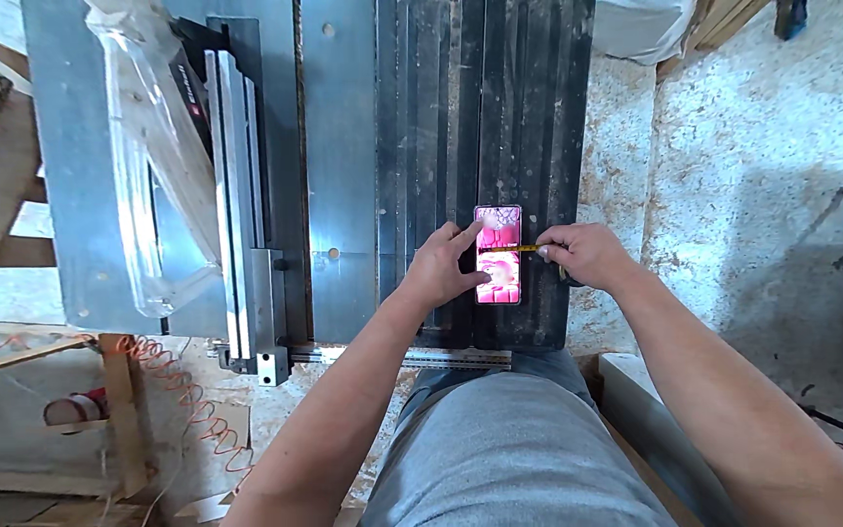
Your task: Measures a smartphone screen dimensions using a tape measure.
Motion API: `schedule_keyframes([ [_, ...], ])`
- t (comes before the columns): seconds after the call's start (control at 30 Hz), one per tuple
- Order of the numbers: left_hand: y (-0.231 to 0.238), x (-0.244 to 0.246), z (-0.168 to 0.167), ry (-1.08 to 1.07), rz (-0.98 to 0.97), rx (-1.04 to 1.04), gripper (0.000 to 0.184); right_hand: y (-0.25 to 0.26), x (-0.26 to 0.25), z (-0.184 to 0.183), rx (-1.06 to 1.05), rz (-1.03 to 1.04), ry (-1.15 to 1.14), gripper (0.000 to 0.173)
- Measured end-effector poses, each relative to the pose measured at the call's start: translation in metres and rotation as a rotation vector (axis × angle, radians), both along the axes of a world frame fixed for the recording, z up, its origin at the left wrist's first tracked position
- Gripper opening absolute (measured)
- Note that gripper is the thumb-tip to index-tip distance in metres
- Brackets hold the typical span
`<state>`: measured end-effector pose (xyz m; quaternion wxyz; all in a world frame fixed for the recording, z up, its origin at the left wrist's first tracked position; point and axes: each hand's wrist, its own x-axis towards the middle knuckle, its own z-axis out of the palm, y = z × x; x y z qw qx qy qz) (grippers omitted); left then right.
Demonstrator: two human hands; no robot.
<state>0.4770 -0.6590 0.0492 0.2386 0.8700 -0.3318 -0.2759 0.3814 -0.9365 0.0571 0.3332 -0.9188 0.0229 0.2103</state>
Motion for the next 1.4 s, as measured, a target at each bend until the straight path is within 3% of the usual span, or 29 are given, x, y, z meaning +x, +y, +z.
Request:
schedule_keyframes([
  [1.4, -0.0022, 0.0026, 0.0024, 0.001, -0.025, 0.031, 0.093, -0.0001, 0.0021, 0.0011, -0.032, 0.029, 0.012, 0.025],
])
